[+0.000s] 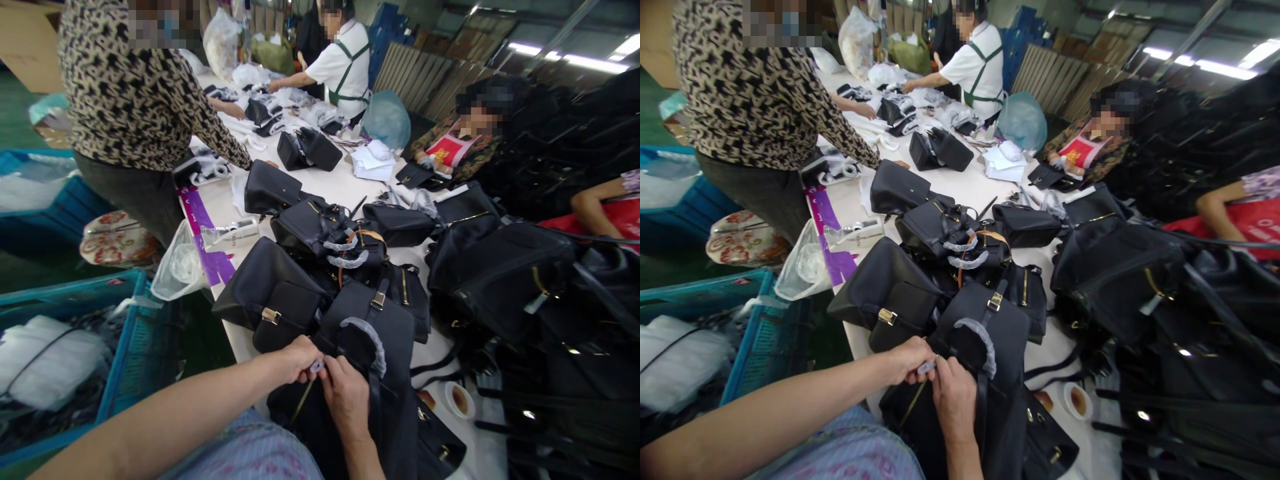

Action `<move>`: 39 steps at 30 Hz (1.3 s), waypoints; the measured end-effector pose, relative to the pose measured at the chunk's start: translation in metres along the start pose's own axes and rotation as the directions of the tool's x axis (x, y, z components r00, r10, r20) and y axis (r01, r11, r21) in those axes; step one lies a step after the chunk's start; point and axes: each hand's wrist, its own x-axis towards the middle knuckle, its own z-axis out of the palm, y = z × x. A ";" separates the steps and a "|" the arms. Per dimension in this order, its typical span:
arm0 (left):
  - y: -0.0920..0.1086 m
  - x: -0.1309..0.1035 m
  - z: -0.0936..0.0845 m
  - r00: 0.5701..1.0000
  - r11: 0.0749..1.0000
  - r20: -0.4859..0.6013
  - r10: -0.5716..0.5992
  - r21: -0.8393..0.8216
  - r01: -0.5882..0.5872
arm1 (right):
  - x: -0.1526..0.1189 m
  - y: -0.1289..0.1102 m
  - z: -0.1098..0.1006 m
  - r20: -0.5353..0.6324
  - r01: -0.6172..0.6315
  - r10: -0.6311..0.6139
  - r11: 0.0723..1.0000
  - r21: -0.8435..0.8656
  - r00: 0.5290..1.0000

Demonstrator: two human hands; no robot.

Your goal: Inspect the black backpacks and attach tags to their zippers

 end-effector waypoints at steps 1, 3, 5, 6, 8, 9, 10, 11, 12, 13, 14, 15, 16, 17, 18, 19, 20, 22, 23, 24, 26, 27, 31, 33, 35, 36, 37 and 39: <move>-0.001 -0.002 0.000 1.000 1.000 0.013 0.009 -0.011 -0.009 | -0.001 0.000 0.002 -0.021 -0.002 0.002 1.000 0.008 1.000; -0.004 -0.009 -0.002 0.999 0.999 0.036 0.030 -0.037 -0.029 | -0.005 0.001 0.006 -0.051 -0.047 0.051 0.996 0.078 0.997; -0.010 -0.015 -0.004 0.997 0.997 0.054 0.046 -0.067 -0.043 | -0.009 0.003 0.008 -0.076 -0.119 0.137 0.973 0.198 0.988; -0.014 -0.019 -0.004 0.996 0.996 0.069 0.047 -0.080 -0.041 | -0.011 0.004 0.010 -0.082 -0.149 0.176 0.954 0.260 0.981; -0.024 -0.024 -0.004 0.993 0.994 0.076 0.092 -0.073 -0.087 | -0.015 0.006 0.011 -0.071 -0.182 0.221 0.916 0.357 0.973; -0.029 -0.025 -0.002 0.986 0.987 0.048 0.158 -0.035 -0.156 | -0.017 0.006 0.012 -0.062 -0.189 0.230 0.902 0.388 0.971; -0.033 -0.027 0.000 0.967 0.966 0.001 0.255 0.040 -0.255 | -0.018 0.007 0.013 -0.053 -0.193 0.235 0.891 0.410 0.971; -0.036 -0.027 0.001 0.927 0.921 -0.055 0.370 0.150 -0.359 | -0.019 0.008 0.013 -0.047 -0.197 0.239 0.883 0.426 0.970; -0.039 -0.027 0.003 0.871 0.855 -0.103 0.481 0.277 -0.440 | -0.019 0.009 0.013 -0.044 -0.199 0.242 0.876 0.439 0.969; -0.040 -0.026 0.004 0.813 0.782 -0.129 0.567 0.394 -0.483 | -0.019 0.009 0.013 -0.044 -0.200 0.245 0.871 0.449 0.969; -0.040 -0.025 0.005 0.770 0.720 -0.137 0.623 0.487 -0.495 | -0.020 0.010 0.013 -0.046 -0.199 0.247 0.867 0.457 0.968; -0.039 -0.024 0.005 0.744 0.676 -0.139 0.653 0.550 -0.491 | -0.020 0.010 0.012 -0.048 -0.198 0.247 0.864 0.463 0.968; -0.038 -0.023 0.004 0.731 0.654 -0.144 0.667 0.584 -0.481 | -0.020 0.010 0.012 -0.050 -0.196 0.247 0.862 0.468 0.968; -0.037 -0.022 0.003 0.724 0.647 -0.154 0.672 0.599 -0.473 | -0.020 0.011 0.012 -0.052 -0.193 0.245 0.860 0.473 0.968; -0.035 -0.022 0.002 0.718 0.643 -0.163 0.677 0.604 -0.470 | -0.020 0.011 0.012 -0.053 -0.188 0.241 0.858 0.478 0.969; -0.034 -0.021 0.000 0.711 0.638 -0.166 0.683 0.608 -0.472 | -0.020 0.011 0.012 -0.053 -0.182 0.236 0.857 0.483 0.970; -0.033 -0.021 -0.002 0.703 0.625 -0.155 0.694 0.615 -0.481 | -0.020 0.011 0.012 -0.053 -0.177 0.230 0.856 0.486 0.972; -0.032 -0.021 -0.006 0.679 0.560 -0.087 0.729 0.646 -0.519 | -0.020 0.011 0.011 -0.050 -0.172 0.224 0.857 0.486 0.973; -0.032 -0.021 -0.007 0.664 0.518 -0.044 0.747 0.665 -0.538 | -0.020 0.011 0.011 -0.051 -0.171 0.223 0.859 0.483 0.974; -0.033 -0.020 -0.008 0.649 0.477 -0.008 0.761 0.684 -0.551 | -0.020 0.011 0.010 -0.053 -0.172 0.224 0.862 0.477 0.973; -0.033 -0.019 -0.010 0.627 0.417 0.034 0.778 0.718 -0.557 | -0.020 0.010 0.009 -0.055 -0.175 0.225 0.868 0.464 0.973; -0.033 -0.019 -0.010 0.619 0.397 0.044 0.784 0.732 -0.554 | -0.019 0.009 0.009 -0.056 -0.173 0.222 0.873 0.456 0.973; -0.034 -0.015 -0.011 0.565 0.306 0.080 0.821 0.773 -0.555 | -0.018 0.009 0.012 -0.081 -0.162 0.210 0.903 0.398 0.974; -0.035 -0.013 -0.011 0.529 0.266 0.095 0.844 0.781 -0.565 | -0.017 0.008 0.016 -0.116 -0.162 0.214 0.923 0.348 0.970; -0.037 -0.010 -0.012 0.506 0.257 0.091 0.858 0.777 -0.575 | -0.016 0.007 0.019 -0.145 -0.170 0.219 0.942 0.291 0.965; -0.038 -0.009 -0.012 0.500 0.262 0.082 0.862 0.773 -0.578 | -0.015 0.006 0.019 -0.152 -0.179 0.224 0.948 0.263 0.963; -0.039 -0.007 -0.012 0.496 0.267 0.074 0.865 0.769 -0.581 | -0.014 0.006 0.020 -0.154 -0.194 0.235 0.952 0.238 0.960; -0.040 -0.004 -0.012 0.493 0.271 0.069 0.867 0.765 -0.584 | -0.012 0.004 0.020 -0.153 -0.238 0.271 0.949 0.208 0.950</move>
